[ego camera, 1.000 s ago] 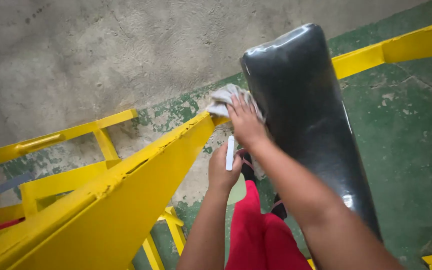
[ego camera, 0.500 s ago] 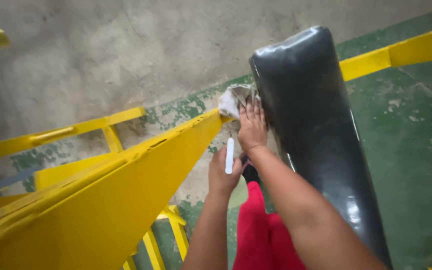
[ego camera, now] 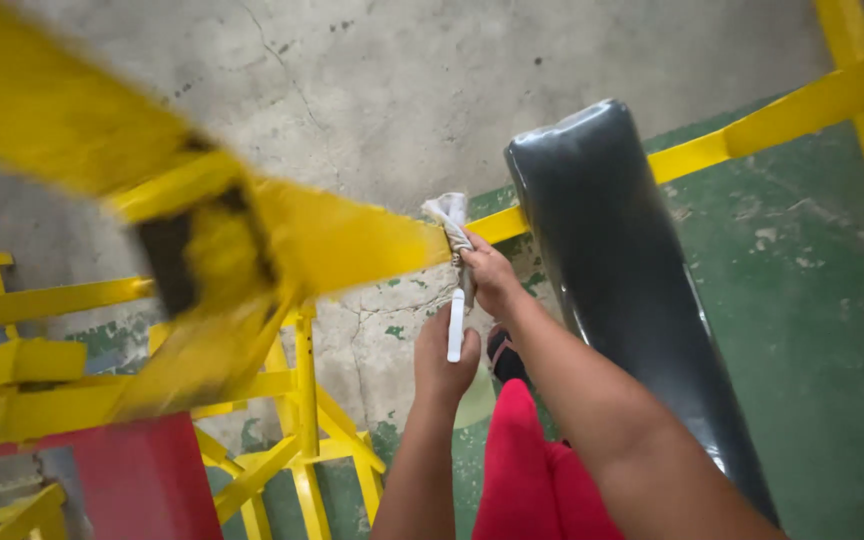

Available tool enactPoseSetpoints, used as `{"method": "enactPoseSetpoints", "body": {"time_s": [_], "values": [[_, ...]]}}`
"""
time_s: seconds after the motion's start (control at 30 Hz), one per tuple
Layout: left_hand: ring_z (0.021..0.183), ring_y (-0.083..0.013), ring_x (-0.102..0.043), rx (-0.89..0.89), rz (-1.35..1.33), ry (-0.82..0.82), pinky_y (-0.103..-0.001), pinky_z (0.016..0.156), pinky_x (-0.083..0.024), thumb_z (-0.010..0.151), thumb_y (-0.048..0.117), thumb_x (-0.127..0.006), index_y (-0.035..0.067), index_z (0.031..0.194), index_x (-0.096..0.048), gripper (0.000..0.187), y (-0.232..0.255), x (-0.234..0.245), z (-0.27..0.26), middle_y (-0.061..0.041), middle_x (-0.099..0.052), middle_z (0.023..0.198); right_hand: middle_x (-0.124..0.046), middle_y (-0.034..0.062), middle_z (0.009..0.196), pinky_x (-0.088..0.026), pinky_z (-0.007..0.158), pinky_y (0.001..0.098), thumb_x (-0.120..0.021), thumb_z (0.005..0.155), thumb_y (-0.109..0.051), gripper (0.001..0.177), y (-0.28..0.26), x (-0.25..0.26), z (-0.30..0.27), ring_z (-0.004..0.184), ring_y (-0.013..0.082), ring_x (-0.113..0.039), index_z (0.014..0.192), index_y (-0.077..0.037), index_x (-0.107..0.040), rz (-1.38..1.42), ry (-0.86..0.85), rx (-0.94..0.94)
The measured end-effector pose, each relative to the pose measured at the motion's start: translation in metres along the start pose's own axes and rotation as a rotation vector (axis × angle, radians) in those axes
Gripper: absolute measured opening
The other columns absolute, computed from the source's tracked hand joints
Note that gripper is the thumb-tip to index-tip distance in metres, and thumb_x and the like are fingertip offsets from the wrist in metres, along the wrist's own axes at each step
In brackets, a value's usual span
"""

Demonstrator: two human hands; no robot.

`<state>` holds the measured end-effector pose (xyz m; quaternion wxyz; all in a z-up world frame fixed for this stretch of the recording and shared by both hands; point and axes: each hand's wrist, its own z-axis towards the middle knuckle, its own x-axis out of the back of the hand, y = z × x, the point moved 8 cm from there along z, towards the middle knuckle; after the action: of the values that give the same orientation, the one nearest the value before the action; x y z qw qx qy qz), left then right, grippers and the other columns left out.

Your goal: Cleaning and sanitizing various parts of yellow gym machinery and a black bench using a spray bottle and a cloth.

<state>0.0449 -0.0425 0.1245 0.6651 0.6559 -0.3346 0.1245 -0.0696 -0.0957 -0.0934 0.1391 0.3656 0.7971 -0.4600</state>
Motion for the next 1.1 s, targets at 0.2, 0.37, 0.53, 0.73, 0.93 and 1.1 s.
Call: {"method": "enactPoseSetpoints", "body": {"time_s": [0.2,0.37,0.53,0.73,0.93,1.1], "values": [[0.09,-0.0436,-0.068,-0.117,-0.017,0.088,-0.049,0.078,-0.055,0.079,0.013,-0.065,0.004,0.12,-0.065,0.042,0.056,0.028,0.0,-0.024,-0.07,0.099,-0.066,0.0054,0.122,-0.053,0.092,0.0323,-0.046,0.101,-0.01,0.047,-0.1,-0.06,-0.081,0.105,0.0172,-0.064,0.148,-0.009,-0.048,0.272,-0.17,-0.033],[0.087,-0.0424,-0.07,-0.07,-0.044,0.054,-0.048,0.076,-0.057,0.085,0.014,-0.064,0.006,0.105,-0.068,0.022,0.088,0.043,0.005,-0.022,-0.072,0.093,-0.064,0.0068,0.11,-0.051,0.083,0.0348,-0.048,0.107,-0.021,0.042,-0.125,-0.097,-0.109,0.094,0.0176,-0.061,0.148,-0.009,-0.049,0.087,-0.155,-0.048],[0.084,-0.0448,-0.069,-0.165,-0.04,0.247,-0.05,0.074,-0.055,0.084,0.019,-0.067,0.004,0.103,-0.065,0.024,0.141,0.094,-0.015,-0.022,-0.071,0.09,-0.063,0.0057,0.113,-0.052,0.085,0.0326,-0.052,0.108,-0.026,0.048,-0.2,-0.17,-0.164,0.096,0.0156,-0.062,0.151,-0.006,-0.048,0.015,-0.39,0.085],[0.086,-0.0472,-0.068,-0.171,-0.002,0.302,-0.051,0.073,-0.054,0.082,0.02,-0.071,0.0,0.1,-0.056,0.032,0.181,0.137,-0.041,-0.024,-0.07,0.089,-0.067,0.0059,0.122,-0.053,0.093,0.0316,-0.053,0.106,-0.024,0.05,-0.27,-0.241,-0.226,0.107,0.0159,-0.065,0.151,-0.005,-0.047,0.089,-0.548,0.212],[0.088,-0.0461,-0.068,-0.171,-0.002,0.324,-0.051,0.075,-0.053,0.082,0.02,-0.072,0.002,0.102,-0.056,0.032,0.21,0.183,-0.032,-0.024,-0.07,0.091,-0.067,0.0055,0.113,-0.053,0.087,0.0308,-0.056,0.104,-0.02,0.042,-0.215,-0.19,-0.179,0.101,0.0169,-0.063,0.143,-0.005,-0.055,-0.184,-0.24,0.288],[0.088,-0.0437,-0.069,-0.235,-0.111,0.227,-0.048,0.075,-0.055,0.082,0.02,-0.072,0.004,0.101,-0.055,0.031,0.213,0.209,-0.018,-0.022,-0.071,0.091,-0.068,0.0064,0.106,-0.055,0.083,0.0341,-0.054,0.101,-0.02,0.032,-0.243,-0.207,-0.185,0.096,0.0198,-0.065,0.129,-0.007,-0.06,-0.121,-0.144,0.245]]}}
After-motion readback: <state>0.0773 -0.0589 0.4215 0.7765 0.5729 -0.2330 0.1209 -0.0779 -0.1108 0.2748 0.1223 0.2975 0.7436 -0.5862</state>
